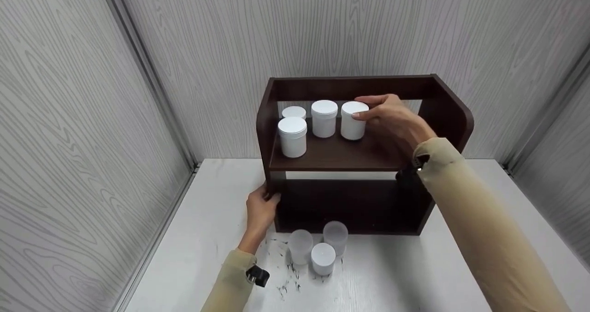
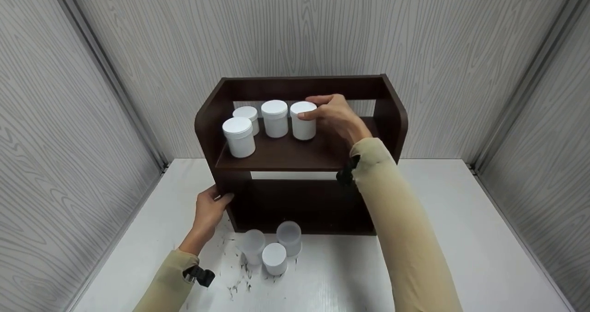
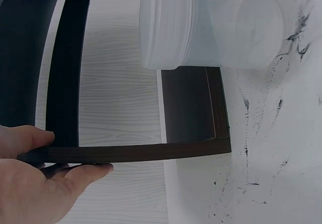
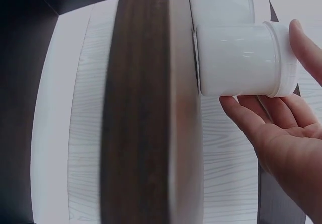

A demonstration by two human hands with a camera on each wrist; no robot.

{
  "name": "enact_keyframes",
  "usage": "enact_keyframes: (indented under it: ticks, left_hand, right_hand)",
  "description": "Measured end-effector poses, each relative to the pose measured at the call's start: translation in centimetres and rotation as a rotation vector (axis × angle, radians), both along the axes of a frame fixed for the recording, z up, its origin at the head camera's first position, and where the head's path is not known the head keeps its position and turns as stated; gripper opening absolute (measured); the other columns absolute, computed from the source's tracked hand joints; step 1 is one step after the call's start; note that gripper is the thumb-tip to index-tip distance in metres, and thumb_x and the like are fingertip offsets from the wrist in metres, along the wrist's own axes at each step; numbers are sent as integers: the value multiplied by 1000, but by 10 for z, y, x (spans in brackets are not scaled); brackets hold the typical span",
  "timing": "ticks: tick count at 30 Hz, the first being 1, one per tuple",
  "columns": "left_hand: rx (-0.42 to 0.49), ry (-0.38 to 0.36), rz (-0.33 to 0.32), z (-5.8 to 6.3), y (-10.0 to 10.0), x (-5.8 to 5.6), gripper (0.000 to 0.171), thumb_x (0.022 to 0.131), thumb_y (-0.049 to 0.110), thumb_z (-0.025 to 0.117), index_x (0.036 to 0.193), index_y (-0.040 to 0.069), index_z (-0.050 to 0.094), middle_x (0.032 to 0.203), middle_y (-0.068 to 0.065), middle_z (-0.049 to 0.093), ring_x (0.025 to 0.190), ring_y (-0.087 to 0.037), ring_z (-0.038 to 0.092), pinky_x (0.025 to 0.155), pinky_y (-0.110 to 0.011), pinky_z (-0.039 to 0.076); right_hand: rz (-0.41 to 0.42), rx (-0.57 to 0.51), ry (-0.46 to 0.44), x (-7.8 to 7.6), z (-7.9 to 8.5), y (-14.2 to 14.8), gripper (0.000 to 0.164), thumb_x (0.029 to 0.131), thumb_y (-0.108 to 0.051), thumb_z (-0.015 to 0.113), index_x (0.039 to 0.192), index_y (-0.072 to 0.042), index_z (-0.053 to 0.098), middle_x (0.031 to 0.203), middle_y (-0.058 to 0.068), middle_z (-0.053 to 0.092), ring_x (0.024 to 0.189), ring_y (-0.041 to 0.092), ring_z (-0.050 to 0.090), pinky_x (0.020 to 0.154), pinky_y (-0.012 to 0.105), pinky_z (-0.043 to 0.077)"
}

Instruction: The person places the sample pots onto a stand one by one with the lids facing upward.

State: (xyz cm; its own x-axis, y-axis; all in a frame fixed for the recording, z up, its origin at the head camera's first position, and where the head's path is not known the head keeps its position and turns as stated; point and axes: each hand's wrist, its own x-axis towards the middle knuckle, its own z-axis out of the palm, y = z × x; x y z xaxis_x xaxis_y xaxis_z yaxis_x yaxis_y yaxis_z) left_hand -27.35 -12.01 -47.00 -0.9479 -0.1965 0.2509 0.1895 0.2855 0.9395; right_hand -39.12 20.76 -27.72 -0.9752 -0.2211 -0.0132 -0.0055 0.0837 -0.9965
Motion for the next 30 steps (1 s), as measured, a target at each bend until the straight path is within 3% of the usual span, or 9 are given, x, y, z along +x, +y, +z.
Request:
enact_keyframes:
  ticks: [4, 10, 20, 30]
  left_hand:
    - [0, -1, -3, 0, 0, 1, 44, 99, 3, 64, 139, -13, 59, 131, -28, 67, 125, -39, 64, 105, -50, 52]
    - [14, -21, -22, -1, 0, 1, 47, 100, 3, 63, 144, -14, 54, 136, -30, 63, 128, -40, 61, 105, -49, 51]
    - [16, -12, -11, 0, 1, 2, 41, 100, 4, 64, 137, -12, 61, 130, -27, 68, 123, -38, 65, 103, -49, 53]
    - [20, -3, -8, 0, 1, 2, 46, 98, 3, 64, 141, -13, 58, 133, -28, 66, 125, -38, 64, 104, -49, 52]
  right_hand:
    - [0, -23, -7, -2, -1, -1, 74, 81, 1, 90, 148, -1, 59, 118, 7, 74, 99, 11, 66, 86, 22, 55]
    - [12, -126, -59, -6, -3, -2, 74, 81, 9, 86, 148, 2, 56, 127, 15, 71, 112, 19, 67, 99, 30, 54]
    - [24, -117, -54, -9, -2, -1, 73, 82, 11, 85, 148, 2, 56, 123, 13, 72, 110, 18, 68, 99, 31, 55]
    - [23, -146, -63, -11, -4, -1, 74, 81, 13, 84, 149, 3, 55, 135, 17, 66, 118, 20, 65, 103, 31, 53]
